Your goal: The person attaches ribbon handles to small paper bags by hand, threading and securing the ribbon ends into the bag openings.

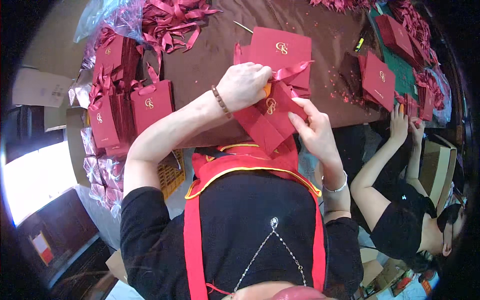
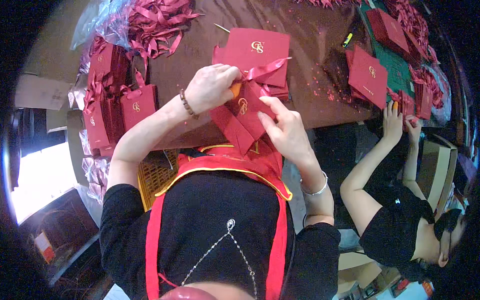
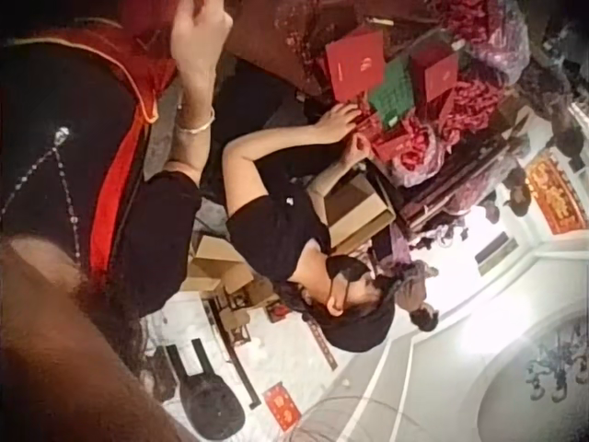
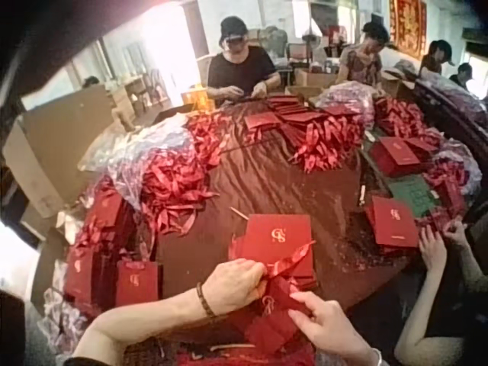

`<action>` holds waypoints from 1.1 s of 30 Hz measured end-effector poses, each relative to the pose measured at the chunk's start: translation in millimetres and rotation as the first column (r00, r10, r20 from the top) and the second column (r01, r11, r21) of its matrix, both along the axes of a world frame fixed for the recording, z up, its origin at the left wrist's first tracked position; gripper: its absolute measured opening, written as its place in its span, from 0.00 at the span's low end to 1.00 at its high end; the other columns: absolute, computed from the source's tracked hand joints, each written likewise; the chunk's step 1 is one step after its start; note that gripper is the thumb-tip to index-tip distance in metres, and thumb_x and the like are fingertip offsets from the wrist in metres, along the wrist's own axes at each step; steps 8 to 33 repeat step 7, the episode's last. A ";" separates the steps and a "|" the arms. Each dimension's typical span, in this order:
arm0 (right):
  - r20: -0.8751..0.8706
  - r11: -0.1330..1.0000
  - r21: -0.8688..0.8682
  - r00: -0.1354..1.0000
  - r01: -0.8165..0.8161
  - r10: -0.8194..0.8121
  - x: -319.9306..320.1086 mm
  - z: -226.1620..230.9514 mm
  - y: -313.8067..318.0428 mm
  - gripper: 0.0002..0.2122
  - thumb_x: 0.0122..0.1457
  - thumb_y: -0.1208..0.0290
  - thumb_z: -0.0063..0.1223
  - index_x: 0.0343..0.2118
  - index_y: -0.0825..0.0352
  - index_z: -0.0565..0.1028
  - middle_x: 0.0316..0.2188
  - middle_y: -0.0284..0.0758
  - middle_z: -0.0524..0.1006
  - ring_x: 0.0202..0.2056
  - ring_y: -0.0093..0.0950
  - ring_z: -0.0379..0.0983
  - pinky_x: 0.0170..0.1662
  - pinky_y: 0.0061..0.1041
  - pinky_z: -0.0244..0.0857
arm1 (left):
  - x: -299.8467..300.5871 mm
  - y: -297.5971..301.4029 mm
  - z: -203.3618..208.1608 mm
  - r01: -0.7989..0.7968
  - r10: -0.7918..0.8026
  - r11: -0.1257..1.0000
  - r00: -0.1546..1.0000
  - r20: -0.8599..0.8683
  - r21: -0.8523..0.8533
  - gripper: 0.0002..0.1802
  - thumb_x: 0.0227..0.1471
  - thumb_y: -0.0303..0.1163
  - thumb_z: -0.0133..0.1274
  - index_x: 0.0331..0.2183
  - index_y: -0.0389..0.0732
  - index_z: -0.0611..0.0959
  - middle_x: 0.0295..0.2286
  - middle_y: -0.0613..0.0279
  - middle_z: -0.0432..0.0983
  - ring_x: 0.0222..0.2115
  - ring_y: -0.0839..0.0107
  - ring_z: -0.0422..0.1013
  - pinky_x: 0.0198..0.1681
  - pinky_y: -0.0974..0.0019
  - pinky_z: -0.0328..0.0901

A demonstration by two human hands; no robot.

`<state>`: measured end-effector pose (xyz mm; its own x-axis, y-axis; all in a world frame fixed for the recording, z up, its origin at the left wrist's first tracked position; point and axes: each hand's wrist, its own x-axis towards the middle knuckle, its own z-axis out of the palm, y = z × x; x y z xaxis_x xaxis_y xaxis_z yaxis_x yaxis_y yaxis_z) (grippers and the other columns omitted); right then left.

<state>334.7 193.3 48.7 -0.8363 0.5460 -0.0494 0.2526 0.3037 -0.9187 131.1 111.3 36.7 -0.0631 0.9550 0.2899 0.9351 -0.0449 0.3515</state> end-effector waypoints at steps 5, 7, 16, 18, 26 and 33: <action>0.067 0.998 0.029 0.996 0.056 -0.058 5.2 -7.2 0.9 0.13 0.53 0.76 0.51 0.43 0.68 0.70 0.12 0.39 0.68 0.13 0.17 0.61 0.17 0.23 0.54 | -10.4 -13.1 13.5 0.022 0.037 0.993 0.882 0.471 -0.118 0.08 0.41 0.27 0.55 0.27 0.34 0.75 0.18 0.55 0.73 0.18 0.66 0.70 0.24 0.66 0.65; -0.009 0.998 -0.028 0.999 0.052 -0.052 3.2 -13.5 3.6 0.14 0.53 0.76 0.51 0.44 0.67 0.70 0.12 0.39 0.69 0.12 0.17 0.61 0.16 0.23 0.53 | -22.5 -23.6 17.3 0.214 0.027 0.955 0.623 0.782 -0.204 0.06 0.47 0.30 0.55 0.27 0.38 0.77 0.22 0.64 0.76 0.22 0.72 0.70 0.28 0.72 0.64; -0.009 0.998 -0.028 0.999 0.052 -0.052 3.2 -13.5 3.6 0.14 0.53 0.76 0.51 0.44 0.67 0.70 0.12 0.39 0.69 0.12 0.17 0.61 0.16 0.23 0.53 | -22.5 -23.6 17.3 0.214 0.027 0.955 0.623 0.782 -0.204 0.06 0.47 0.30 0.55 0.27 0.38 0.77 0.22 0.64 0.76 0.22 0.72 0.70 0.28 0.72 0.64; -0.009 0.998 -0.028 0.999 0.052 -0.052 3.2 -13.5 3.6 0.14 0.53 0.76 0.51 0.44 0.67 0.70 0.12 0.39 0.69 0.12 0.17 0.61 0.16 0.23 0.53 | -22.5 -23.6 17.3 0.214 0.027 0.955 0.623 0.782 -0.204 0.06 0.47 0.30 0.55 0.27 0.38 0.77 0.22 0.64 0.76 0.22 0.72 0.70 0.28 0.72 0.64; -0.009 0.998 -0.028 0.999 0.052 -0.052 3.2 -13.5 3.6 0.14 0.53 0.76 0.51 0.44 0.67 0.70 0.12 0.39 0.69 0.12 0.17 0.61 0.16 0.23 0.53 | -22.5 -23.6 17.3 0.214 0.027 0.955 0.623 0.782 -0.204 0.06 0.47 0.30 0.55 0.27 0.38 0.77 0.22 0.64 0.76 0.22 0.72 0.70 0.28 0.72 0.64; -0.009 0.998 -0.028 0.999 0.052 -0.052 3.2 -13.5 3.6 0.14 0.53 0.76 0.51 0.44 0.67 0.70 0.12 0.39 0.69 0.12 0.17 0.61 0.16 0.23 0.53 | -22.5 -23.6 17.3 0.214 0.027 0.955 0.623 0.782 -0.204 0.06 0.47 0.30 0.55 0.27 0.38 0.77 0.22 0.64 0.76 0.22 0.72 0.70 0.28 0.72 0.64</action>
